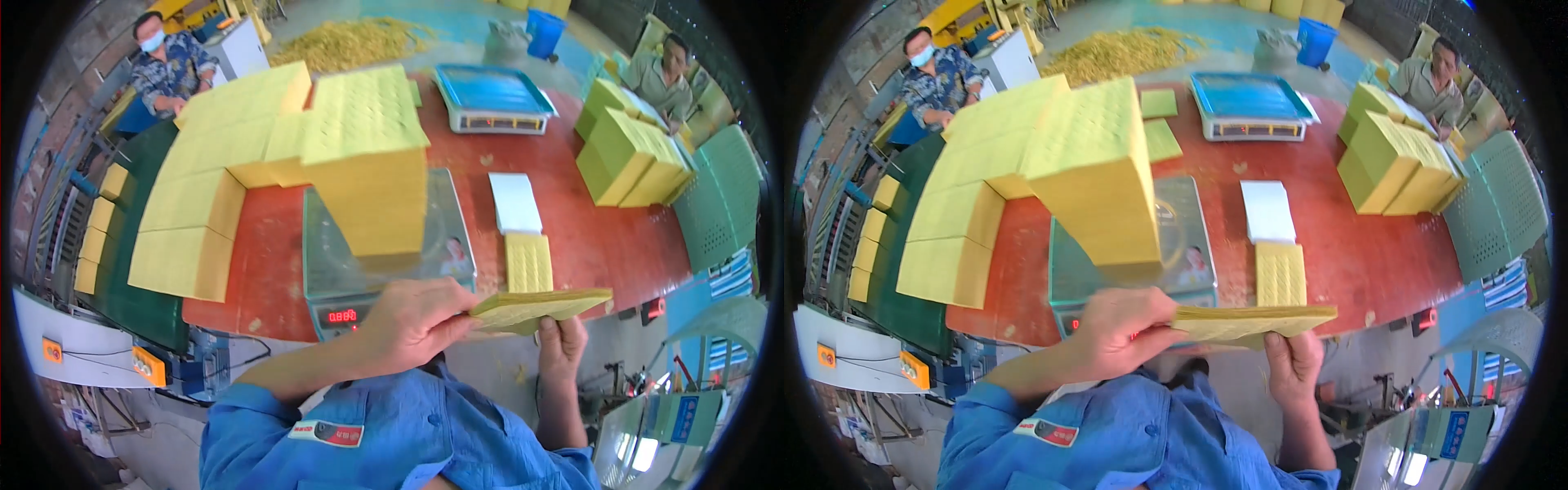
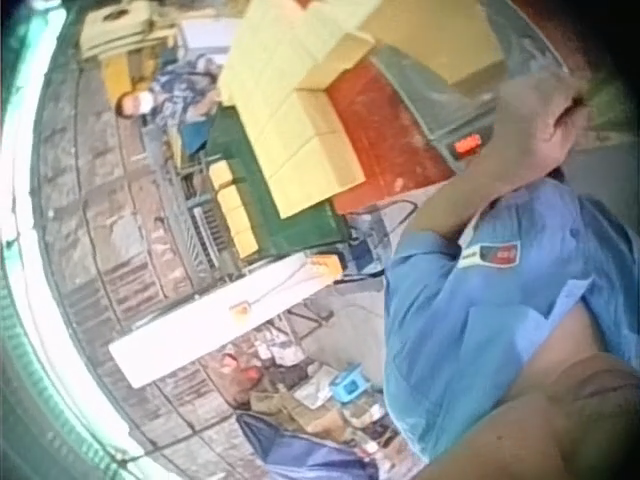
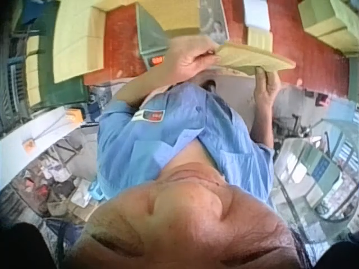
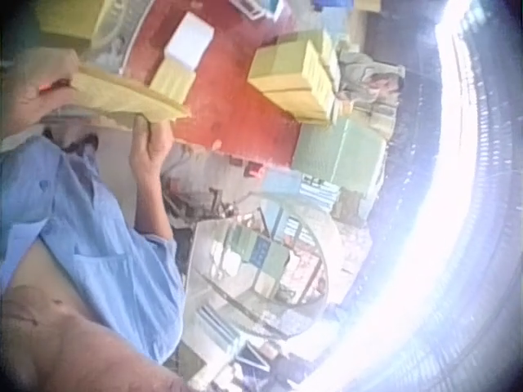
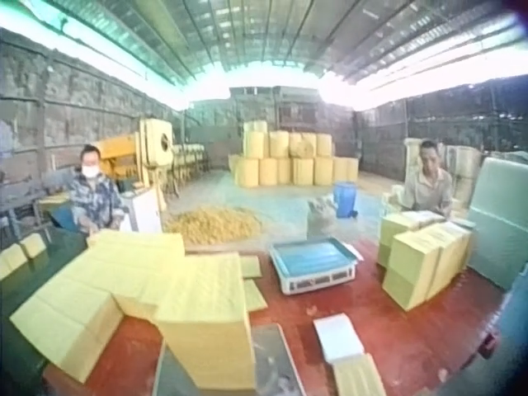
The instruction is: Weighing stacks of yellow paper pads on a digital scale and sorting them in a production facility.
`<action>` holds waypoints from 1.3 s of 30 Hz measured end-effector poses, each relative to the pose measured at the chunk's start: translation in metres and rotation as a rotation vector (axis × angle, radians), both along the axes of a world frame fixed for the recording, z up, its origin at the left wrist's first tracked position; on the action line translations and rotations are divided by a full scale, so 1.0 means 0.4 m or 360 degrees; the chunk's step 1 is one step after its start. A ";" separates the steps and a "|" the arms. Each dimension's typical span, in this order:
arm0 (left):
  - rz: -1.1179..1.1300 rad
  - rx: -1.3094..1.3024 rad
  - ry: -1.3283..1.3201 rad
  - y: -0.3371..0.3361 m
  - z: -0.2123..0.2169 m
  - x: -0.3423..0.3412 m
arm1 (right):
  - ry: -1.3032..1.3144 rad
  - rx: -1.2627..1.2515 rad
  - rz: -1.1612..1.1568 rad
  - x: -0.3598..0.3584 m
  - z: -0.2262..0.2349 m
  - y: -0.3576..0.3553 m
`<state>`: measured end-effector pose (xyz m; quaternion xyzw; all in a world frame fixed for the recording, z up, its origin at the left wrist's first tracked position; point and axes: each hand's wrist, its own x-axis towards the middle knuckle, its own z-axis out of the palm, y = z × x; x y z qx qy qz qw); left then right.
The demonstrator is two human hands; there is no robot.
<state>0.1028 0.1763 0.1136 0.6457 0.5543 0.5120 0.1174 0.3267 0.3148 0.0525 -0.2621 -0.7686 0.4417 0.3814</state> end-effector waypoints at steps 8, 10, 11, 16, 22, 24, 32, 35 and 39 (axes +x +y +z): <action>0.0502 -0.0119 -0.0530 -0.025 0.328 -0.406 | 0.0512 -0.0319 0.0561 -0.512 0.413 0.024; 0.0528 -0.0221 -0.0625 -0.010 0.310 -0.516 | 0.0561 -0.0343 0.0630 -0.602 0.422 0.050; 0.0523 -0.0344 -0.0732 0.011 0.291 -0.544 | 0.0423 -0.0312 0.0590 -0.623 0.415 0.076; 0.0586 -0.0556 -0.0819 0.047 0.206 -0.591 | 0.0149 -0.0158 0.0499 -0.680 0.349 0.121; 0.0635 -0.0667 -0.0877 0.051 0.190 -0.595 | 0.0159 -0.0161 0.0532 -0.692 0.318 0.120; 0.0659 -0.0674 -0.0882 0.054 0.186 -0.584 | 0.0187 -0.0149 0.0520 -0.688 0.312 0.127; 0.0735 -0.0595 -0.0787 0.042 0.170 -0.555 | 0.0180 -0.0152 0.0552 -0.683 0.282 0.139; 0.0754 -0.0559 -0.0783 0.040 0.167 -0.550 | 0.0241 -0.0010 0.0486 -0.692 0.267 0.153; 0.0772 -0.0456 -0.0793 0.043 0.157 -0.538 | 0.0177 0.0260 0.0345 -0.685 0.273 0.136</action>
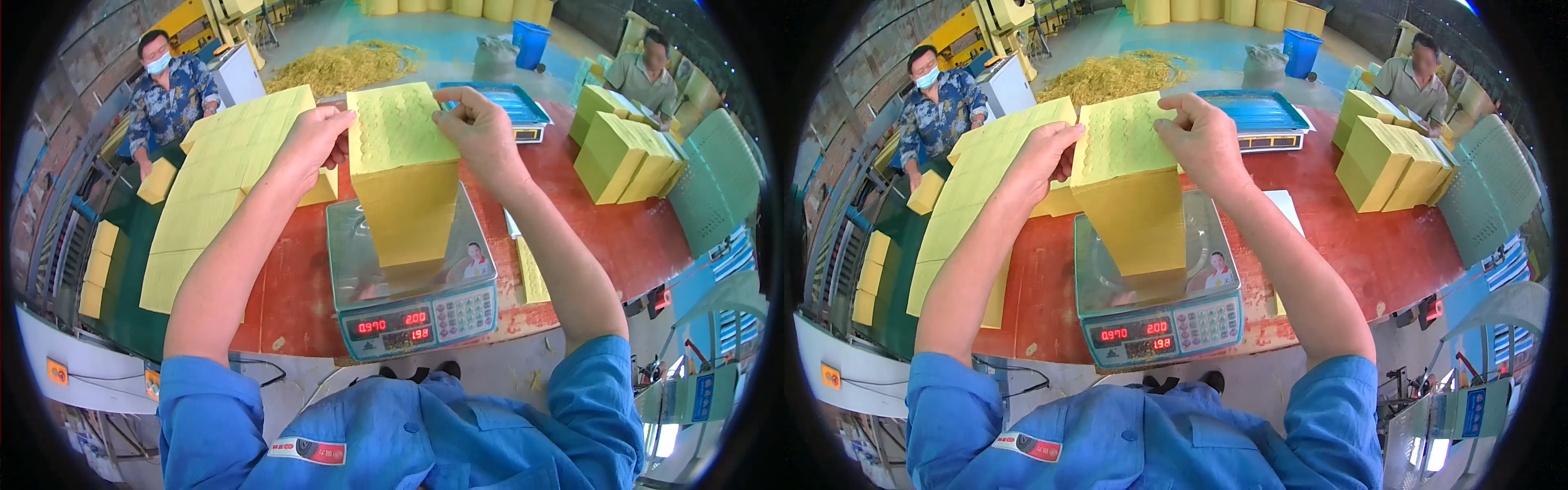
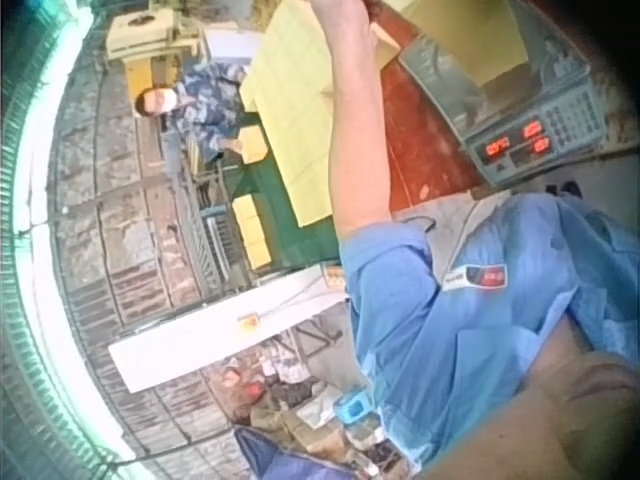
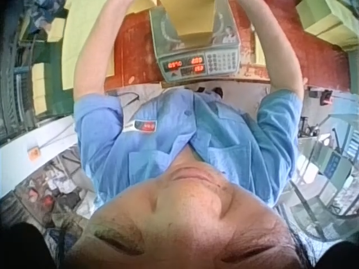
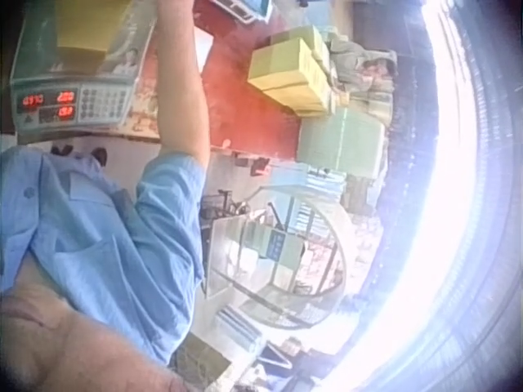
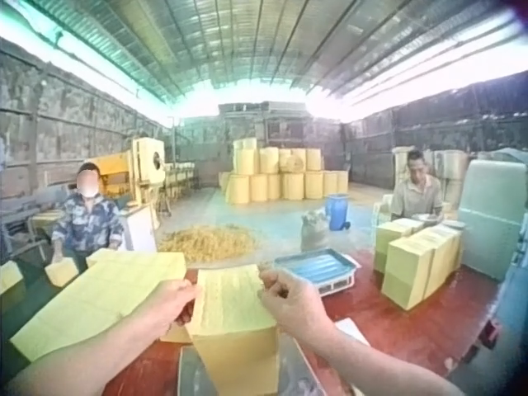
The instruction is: Weighing stacks of yellow paper pads on a digital scale and sorting them in a production facility.
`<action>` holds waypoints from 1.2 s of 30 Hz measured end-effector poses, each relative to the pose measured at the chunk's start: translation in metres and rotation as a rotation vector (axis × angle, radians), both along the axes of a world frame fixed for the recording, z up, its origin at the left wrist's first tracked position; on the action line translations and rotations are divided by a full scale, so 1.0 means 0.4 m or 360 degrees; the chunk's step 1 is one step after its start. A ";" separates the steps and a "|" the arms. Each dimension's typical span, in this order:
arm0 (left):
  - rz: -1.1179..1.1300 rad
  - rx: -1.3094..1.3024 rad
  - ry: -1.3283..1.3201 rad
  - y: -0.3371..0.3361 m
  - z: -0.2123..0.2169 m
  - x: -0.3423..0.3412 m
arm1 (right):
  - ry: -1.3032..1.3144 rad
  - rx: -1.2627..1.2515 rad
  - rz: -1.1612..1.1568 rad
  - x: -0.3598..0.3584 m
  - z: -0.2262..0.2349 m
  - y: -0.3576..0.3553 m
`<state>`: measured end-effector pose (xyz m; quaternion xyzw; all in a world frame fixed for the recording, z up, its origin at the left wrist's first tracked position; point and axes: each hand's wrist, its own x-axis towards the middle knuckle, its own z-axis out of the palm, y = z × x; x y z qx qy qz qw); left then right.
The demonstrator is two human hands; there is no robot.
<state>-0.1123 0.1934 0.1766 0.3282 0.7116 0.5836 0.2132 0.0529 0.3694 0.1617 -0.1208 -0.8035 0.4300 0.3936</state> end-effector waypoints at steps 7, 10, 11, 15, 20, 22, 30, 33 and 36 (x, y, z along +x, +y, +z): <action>-0.0017 0.0015 0.0157 0.003 -0.029 -0.005 | -0.0070 0.0186 -0.0176 0.012 0.009 -0.027; 0.0028 0.0018 0.0215 -0.006 -0.027 0.016 | -0.0029 0.0242 -0.0182 0.016 0.006 -0.020; 0.0100 0.0060 0.0332 -0.021 -0.026 0.027 | -0.0036 0.0237 -0.0184 0.024 0.003 -0.023; 0.0181 0.0352 0.0499 -0.121 0.005 0.158 | 0.0157 -0.0083 -0.0095 0.081 0.000 -0.057; -0.0498 0.0353 0.1208 -0.354 0.240 0.425 | 0.0487 -0.0283 0.0350 0.219 0.028 -0.189; -0.1513 0.0243 0.1141 -0.355 0.278 0.395 | 0.0361 -0.0053 0.0381 0.268 0.057 -0.226; -0.1594 0.0197 0.0762 -0.341 0.206 0.386 | 0.0585 0.0197 0.1563 0.300 0.062 -0.202; -0.1621 0.0230 0.0654 -0.338 0.185 0.400 | 0.0565 0.0182 0.1613 0.319 0.052 -0.193; -0.1638 0.0251 0.0568 -0.340 0.168 0.414 | 0.0567 0.0112 0.1643 0.333 0.042 -0.195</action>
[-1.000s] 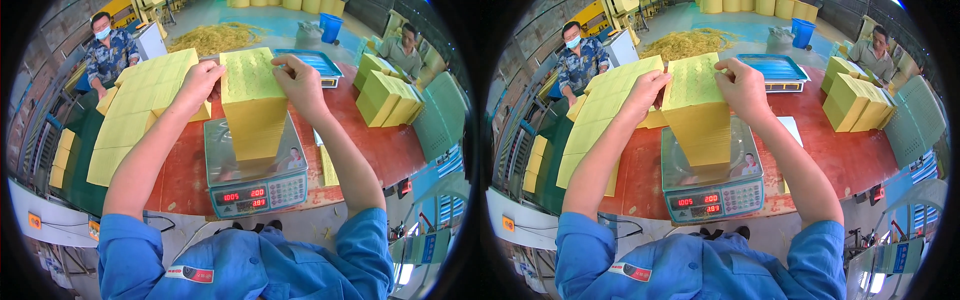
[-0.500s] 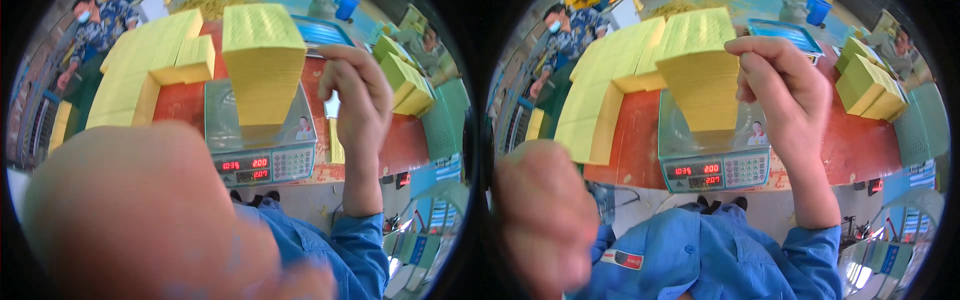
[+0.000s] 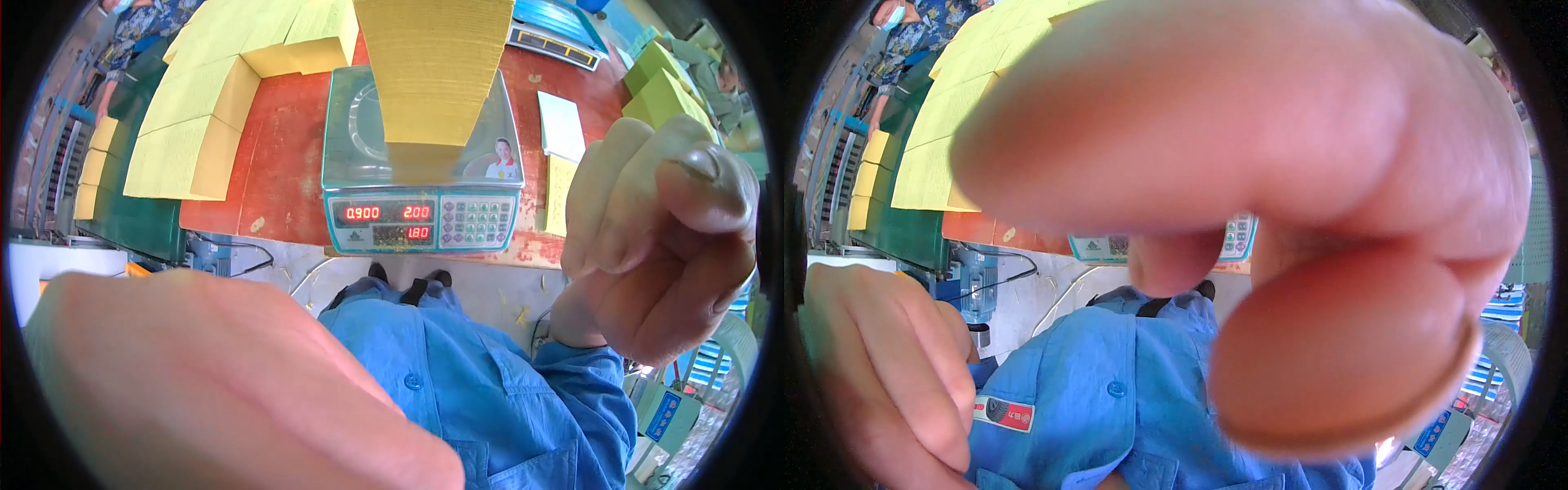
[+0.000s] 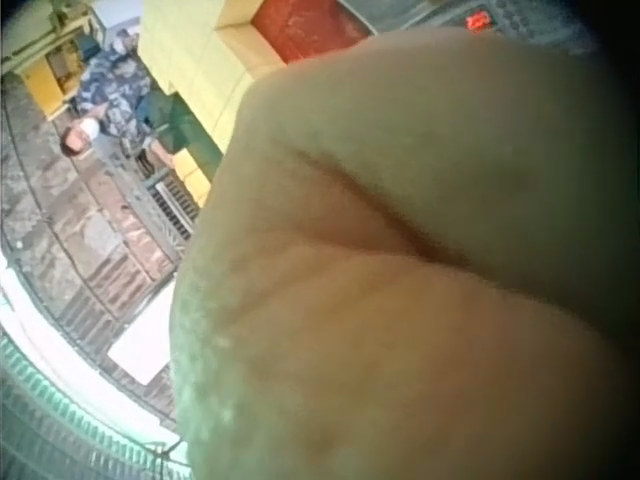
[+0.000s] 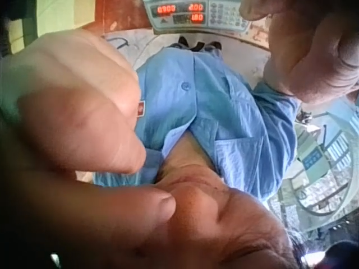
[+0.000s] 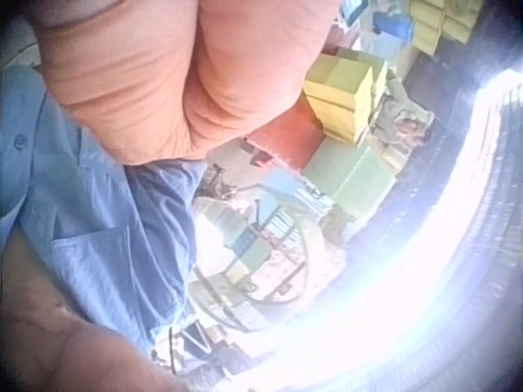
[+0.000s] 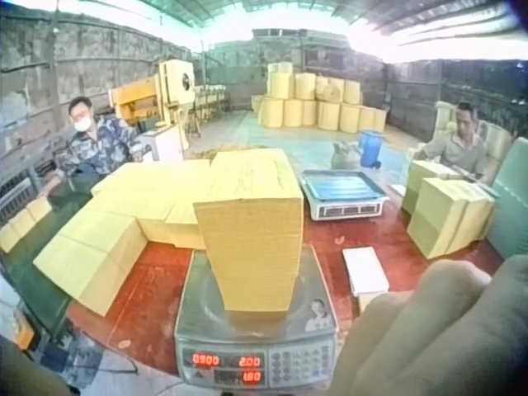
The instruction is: Weighing stacks of yellow paper pads on a digital scale and sorting them in a production facility.
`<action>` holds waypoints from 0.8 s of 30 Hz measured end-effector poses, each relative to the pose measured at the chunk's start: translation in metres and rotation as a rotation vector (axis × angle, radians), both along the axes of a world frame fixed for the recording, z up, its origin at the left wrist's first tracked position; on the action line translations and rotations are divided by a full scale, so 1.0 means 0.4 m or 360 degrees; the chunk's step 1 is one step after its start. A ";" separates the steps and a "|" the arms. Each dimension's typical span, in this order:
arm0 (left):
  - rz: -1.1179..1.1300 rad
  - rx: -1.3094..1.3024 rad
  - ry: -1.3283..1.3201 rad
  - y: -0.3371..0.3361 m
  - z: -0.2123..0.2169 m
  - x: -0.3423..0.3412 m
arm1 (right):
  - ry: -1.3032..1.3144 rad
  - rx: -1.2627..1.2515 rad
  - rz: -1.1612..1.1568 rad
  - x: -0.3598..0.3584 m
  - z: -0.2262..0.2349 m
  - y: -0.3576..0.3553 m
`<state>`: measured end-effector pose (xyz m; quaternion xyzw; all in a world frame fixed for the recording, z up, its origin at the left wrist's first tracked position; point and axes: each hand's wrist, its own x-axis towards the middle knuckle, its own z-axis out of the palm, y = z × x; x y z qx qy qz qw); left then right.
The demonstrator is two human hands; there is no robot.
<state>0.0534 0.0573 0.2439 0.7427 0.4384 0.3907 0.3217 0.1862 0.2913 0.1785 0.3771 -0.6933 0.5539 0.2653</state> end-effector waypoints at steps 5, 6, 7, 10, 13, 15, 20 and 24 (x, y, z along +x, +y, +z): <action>-0.0056 -0.0051 -0.0117 -0.011 -0.020 0.016 | -0.0026 -0.0057 -0.0036 0.028 -0.018 -0.003; -0.0068 -0.0058 -0.0134 -0.012 -0.022 0.019 | -0.0009 -0.0074 -0.0033 0.029 -0.020 -0.004; -0.0085 -0.0063 -0.0154 -0.011 -0.023 0.024 | 0.0007 -0.0087 -0.0034 0.033 -0.020 -0.004; -0.0139 -0.0076 -0.0214 -0.010 -0.027 0.034 | 0.0020 -0.0065 -0.0081 0.050 -0.029 0.007; -0.0198 -0.0092 -0.0271 -0.013 -0.033 0.042 | 0.0025 -0.0086 -0.0156 0.062 -0.030 -0.002; -0.0241 -0.0102 -0.0303 -0.015 -0.034 0.048 | 0.0044 -0.0120 -0.0206 0.067 -0.040 -0.010; -0.0364 -0.0141 -0.0373 -0.015 -0.033 0.051 | 0.0098 -0.0175 -0.0336 0.069 -0.045 -0.034; -0.0488 -0.0167 -0.0441 0.004 -0.041 0.037 | 0.0129 -0.0267 -0.0440 0.065 -0.053 -0.036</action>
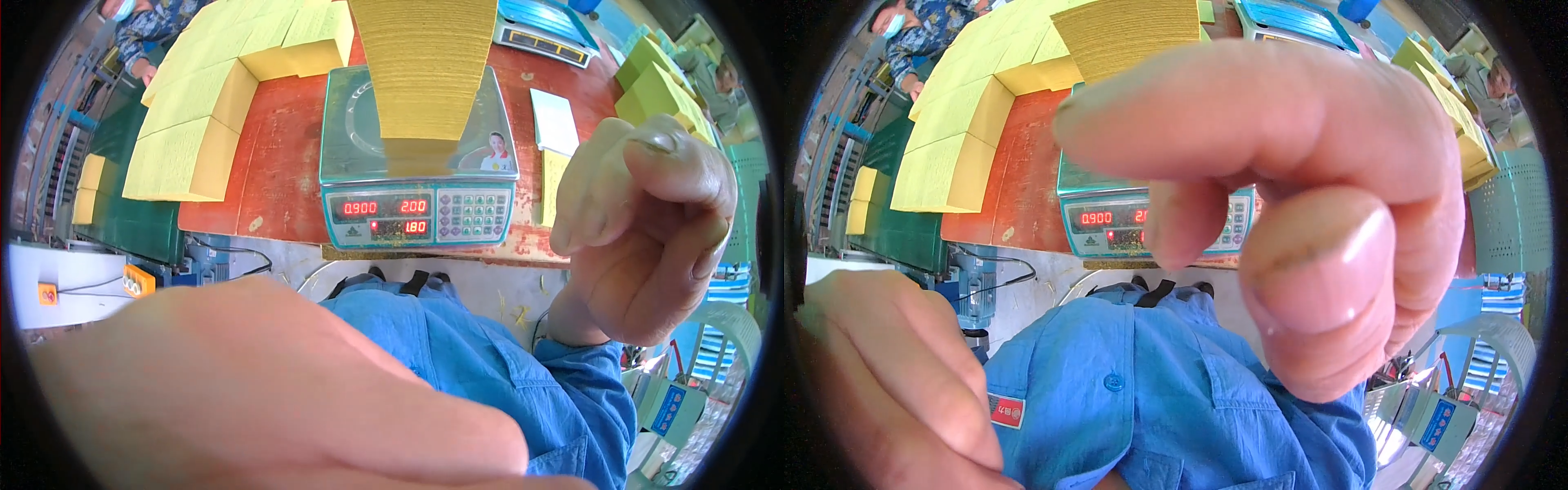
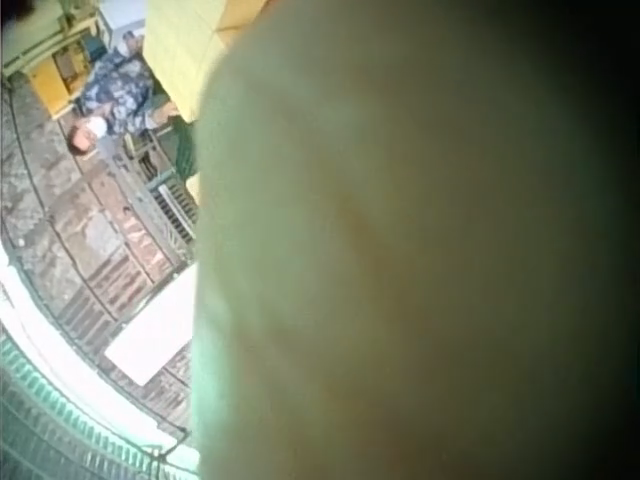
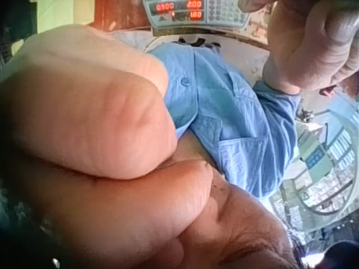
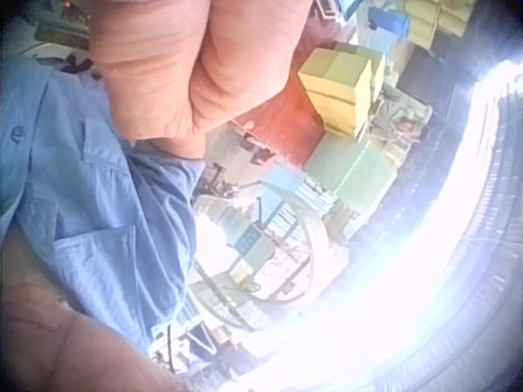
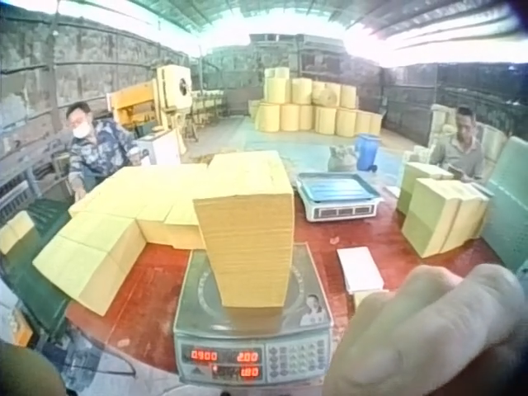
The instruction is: Weighing stacks of yellow paper pads on a digital scale and sorting them in a production facility.
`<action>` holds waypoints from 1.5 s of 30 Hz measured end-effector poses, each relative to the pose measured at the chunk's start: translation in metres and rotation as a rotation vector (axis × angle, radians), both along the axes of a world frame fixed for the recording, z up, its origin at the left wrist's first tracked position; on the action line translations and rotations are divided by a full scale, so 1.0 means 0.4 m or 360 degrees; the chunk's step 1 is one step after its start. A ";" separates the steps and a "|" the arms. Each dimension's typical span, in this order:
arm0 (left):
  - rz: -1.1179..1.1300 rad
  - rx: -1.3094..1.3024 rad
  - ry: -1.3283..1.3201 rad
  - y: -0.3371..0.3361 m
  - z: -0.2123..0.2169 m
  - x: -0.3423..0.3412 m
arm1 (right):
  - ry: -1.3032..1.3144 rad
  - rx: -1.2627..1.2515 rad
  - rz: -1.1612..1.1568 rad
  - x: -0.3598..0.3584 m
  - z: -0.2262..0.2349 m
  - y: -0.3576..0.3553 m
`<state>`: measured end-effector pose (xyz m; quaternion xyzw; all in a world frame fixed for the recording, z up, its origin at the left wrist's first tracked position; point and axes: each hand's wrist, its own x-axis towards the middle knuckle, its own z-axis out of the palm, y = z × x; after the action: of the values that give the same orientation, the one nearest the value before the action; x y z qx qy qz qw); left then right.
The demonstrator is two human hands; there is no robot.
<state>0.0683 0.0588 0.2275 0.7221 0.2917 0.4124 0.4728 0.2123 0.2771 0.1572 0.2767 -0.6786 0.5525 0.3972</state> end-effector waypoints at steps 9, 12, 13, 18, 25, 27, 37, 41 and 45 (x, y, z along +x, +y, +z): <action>-0.0260 -0.0061 -0.0146 0.046 -0.019 -0.095 | -0.0015 -0.0188 0.0103 -0.064 -0.005 0.002; -0.0296 -0.0044 0.0015 0.042 0.030 -0.078 | -0.0193 0.0042 -0.0488 -0.056 0.037 -0.003; 0.0492 0.0274 -0.0199 0.037 -0.029 -0.067 | -0.0121 -0.0117 -0.0553 -0.078 0.015 0.010; 0.2381 0.0318 -0.0301 0.144 -0.168 -0.288 | -0.0213 -0.0426 -0.0822 -0.155 -0.029 0.111; 0.1819 -0.0638 -0.0972 0.291 -0.155 -0.401 | -0.0594 -0.0813 -0.0700 -0.297 -0.131 0.256; 0.1799 -0.0579 -0.0850 0.326 -0.124 -0.396 | -0.0622 -0.0842 -0.0667 -0.346 -0.160 0.281; 0.2101 -0.0788 -0.0714 0.351 -0.105 -0.368 | -0.0861 -0.1024 -0.0586 -0.527 -0.308 0.340; 0.2180 -0.0893 -0.0750 0.377 -0.118 -0.326 | -0.1061 -0.1011 -0.0545 -0.568 -0.338 0.333; 0.2223 -0.0933 -0.0690 0.369 -0.123 -0.290 | -0.1324 -0.1012 -0.0396 -0.557 -0.381 0.303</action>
<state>-0.0476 0.2063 0.1783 0.1210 0.6760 0.6519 0.3216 -0.0103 0.3983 0.0049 -0.1819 -0.6055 0.7424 0.2215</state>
